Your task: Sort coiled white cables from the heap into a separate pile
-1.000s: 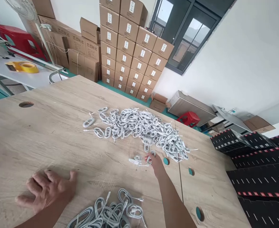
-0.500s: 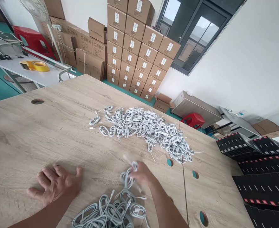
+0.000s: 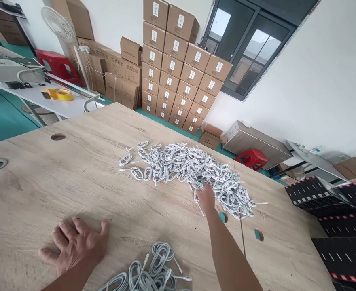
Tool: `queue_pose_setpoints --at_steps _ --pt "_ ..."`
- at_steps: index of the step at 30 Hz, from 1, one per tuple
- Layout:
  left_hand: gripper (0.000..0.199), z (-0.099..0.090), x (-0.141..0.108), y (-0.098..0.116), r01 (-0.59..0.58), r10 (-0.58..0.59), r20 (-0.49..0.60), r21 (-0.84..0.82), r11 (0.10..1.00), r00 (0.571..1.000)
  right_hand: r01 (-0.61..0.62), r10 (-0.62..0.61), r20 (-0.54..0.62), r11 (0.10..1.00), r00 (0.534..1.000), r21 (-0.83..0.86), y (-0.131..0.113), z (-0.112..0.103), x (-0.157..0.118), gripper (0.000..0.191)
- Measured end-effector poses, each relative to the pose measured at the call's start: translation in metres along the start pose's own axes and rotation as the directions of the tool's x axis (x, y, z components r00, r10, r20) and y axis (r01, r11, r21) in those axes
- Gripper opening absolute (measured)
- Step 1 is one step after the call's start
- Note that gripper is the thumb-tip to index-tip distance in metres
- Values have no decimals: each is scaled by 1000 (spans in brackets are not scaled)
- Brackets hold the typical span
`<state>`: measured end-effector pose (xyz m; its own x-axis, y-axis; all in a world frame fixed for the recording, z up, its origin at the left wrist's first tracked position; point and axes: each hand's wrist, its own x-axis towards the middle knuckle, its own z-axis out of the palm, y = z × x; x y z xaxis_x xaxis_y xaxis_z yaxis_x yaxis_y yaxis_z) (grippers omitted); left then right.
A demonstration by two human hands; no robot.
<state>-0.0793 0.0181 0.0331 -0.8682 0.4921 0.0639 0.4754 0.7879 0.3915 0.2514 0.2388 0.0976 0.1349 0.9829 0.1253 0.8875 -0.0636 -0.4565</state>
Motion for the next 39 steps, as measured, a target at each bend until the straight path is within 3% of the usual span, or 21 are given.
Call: queue_pose_setpoints --at_steps 5,8,9,11,12,13,14,16,17,18,22,25,27,29,30,33,34,35,36,38,39 --pt "91 -4 -1 1 12 -12 32 2 1000 999 -51 53 -12 992 999 117 16 -22 -23 25" --pt "91 -2 -1 0 6 -6 11 5 1000 1000 -123 49 247 947 968 295 25 -44 -59 22" --pt "91 0 -1 -1 1 -1 0 3 1000 1000 -138 -13 396 927 918 350 27 -49 -73 23" --pt "90 3 -1 -3 -10 10 -27 -1 1000 1000 -133 -205 676 901 708 412 27 -54 -97 35" --pt "90 5 -1 -3 -16 16 -41 -2 1000 999 -115 -269 748 902 606 417 24 -54 -103 47" --pt "90 6 -1 -4 -22 22 -52 -2 1000 998 -87 -288 768 910 572 406 21 -52 -104 59" --pt "90 6 -1 -4 -27 27 -57 -3 1000 998 -53 -265 738 925 620 377 16 -48 -100 68" --pt "90 5 -1 -3 -30 30 -50 -10 999 998 -8 -132 524 966 841 257 5 -34 -78 73" --pt "89 5 0 -3 -27 26 -43 -14 1000 999 -10 -62 384 983 921 183 0 -26 -63 75" --pt "89 4 0 -3 -23 22 -37 -18 1000 999 -21 -11 272 993 962 114 -4 -17 -48 77" --pt "89 3 1 -3 -12 11 -39 -18 1000 999 -19 18 126 1000 992 5 -5 13 -10 72" --pt "89 4 1 -5 -5 5 -7 -3 1000 1000 -65 44 109 976 993 206 8 17 -18 66" --pt "90 5 1 -6 0 0 17 7 1000 1000 -130 50 208 911 977 392 21 8 -36 68" --pt "91 6 1 -6 7 -7 23 17 1000 1000 -162 -54 398 857 916 489 32 -8 -60 68" --pt "91 7 1 -7 8 -8 20 21 1000 1000 -165 -137 511 849 849 501 36 -16 -71 66" --pt "90 7 0 -6 2 -2 -5 16 1000 1000 -145 -329 768 868 549 476 36 -36 -86 68" --pt "90 7 0 -6 -3 3 -17 10 1000 1000 -123 -345 788 877 509 464 32 -39 -82 68" --pt "89 6 0 -5 -7 7 -29 3 1000 1000 -90 -333 773 891 540 446 26 -39 -73 66" --pt "89 5 0 -5 -4 4 -32 -1 1000 999 -43 -291 719 912 631 407 18 -36 -60 63" --pt "89 4 0 -5 7 -7 -12 0 1000 1000 44 -147 495 976 857 213 3 -24 -27 58" --pt "90 3 1 -5 15 -15 4 4 1000 1000 59 -83 366 995 927 75 -4 -16 -11 59"
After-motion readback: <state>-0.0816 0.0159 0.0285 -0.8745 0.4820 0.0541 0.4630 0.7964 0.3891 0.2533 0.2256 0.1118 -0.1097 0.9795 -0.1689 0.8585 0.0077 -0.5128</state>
